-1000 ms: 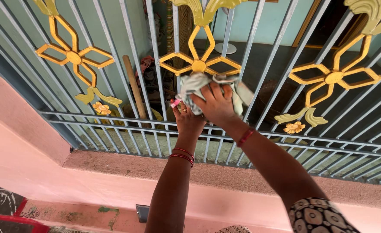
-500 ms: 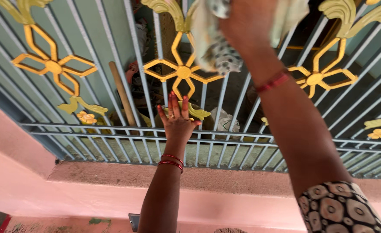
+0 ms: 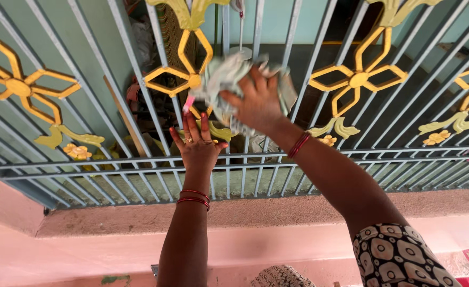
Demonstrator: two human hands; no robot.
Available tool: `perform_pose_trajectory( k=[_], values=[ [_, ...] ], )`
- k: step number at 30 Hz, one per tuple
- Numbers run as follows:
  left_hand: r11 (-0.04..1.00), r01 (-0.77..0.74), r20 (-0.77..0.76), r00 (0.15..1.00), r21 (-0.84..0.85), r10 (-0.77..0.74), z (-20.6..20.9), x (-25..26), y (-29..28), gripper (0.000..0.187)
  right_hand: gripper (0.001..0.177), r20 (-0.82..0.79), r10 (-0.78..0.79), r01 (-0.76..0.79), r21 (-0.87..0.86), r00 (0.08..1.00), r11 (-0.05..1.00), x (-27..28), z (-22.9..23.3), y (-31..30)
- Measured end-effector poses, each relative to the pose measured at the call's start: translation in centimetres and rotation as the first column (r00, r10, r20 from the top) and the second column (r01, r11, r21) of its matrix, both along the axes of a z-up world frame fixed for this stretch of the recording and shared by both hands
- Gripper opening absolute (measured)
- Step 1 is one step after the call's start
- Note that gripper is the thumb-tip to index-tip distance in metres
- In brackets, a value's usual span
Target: The person wipes a metal railing with a cloth, cleaning the vertical bars and decorative yellow floral elements. They move along the railing, using one hand to hold the cloth and the other to steady themselves or guide the cleaning motion.
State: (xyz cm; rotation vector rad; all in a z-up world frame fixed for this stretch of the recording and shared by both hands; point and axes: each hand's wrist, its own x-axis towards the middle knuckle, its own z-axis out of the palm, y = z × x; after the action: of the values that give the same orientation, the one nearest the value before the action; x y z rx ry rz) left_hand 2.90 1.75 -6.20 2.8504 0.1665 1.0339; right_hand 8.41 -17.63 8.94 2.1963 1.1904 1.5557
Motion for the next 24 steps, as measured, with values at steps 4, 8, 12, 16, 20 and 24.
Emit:
perform_pose_trajectory(
  k=[4,8,12,16,20,24],
  values=[
    [0.994,0.094,0.097,0.991,-0.06,-0.088,0.2,-0.3,0.1,0.126,0.035,-0.134,0.15,-0.171,-0.158,0.98,0.972,-1.2,-2.5,-2.0],
    [1.0,-0.023,-0.077,0.997,0.018,0.024,0.9,-0.6,-0.1,0.124,0.043,-0.208,0.091,-0.151,-0.294,0.974,0.944,-3.1,-2.3,-3.3],
    [1.0,0.012,0.046,0.999,0.017,-0.013,0.4,-0.5,0.1,0.129,0.045,0.008,-0.031,0.032,-0.238,0.999,0.971,-2.5,1.6,-5.3],
    [1.0,-0.001,-0.053,0.999,-0.012,0.0,0.3,-0.1,0.1,0.133,0.031,0.185,-0.048,-0.019,0.345,0.982,0.938,1.3,10.6,-10.3],
    [1.0,0.031,0.057,0.998,0.0,-0.031,0.2,-0.3,0.1,0.135,0.066,0.022,-0.254,0.22,0.433,0.967,0.874,2.5,14.6,-12.0],
    [1.0,0.005,-0.022,1.0,-0.001,-0.005,0.6,0.0,0.1,0.132,0.067,0.134,-0.296,0.205,0.459,0.946,0.864,2.4,10.7,-11.0]
  ],
)
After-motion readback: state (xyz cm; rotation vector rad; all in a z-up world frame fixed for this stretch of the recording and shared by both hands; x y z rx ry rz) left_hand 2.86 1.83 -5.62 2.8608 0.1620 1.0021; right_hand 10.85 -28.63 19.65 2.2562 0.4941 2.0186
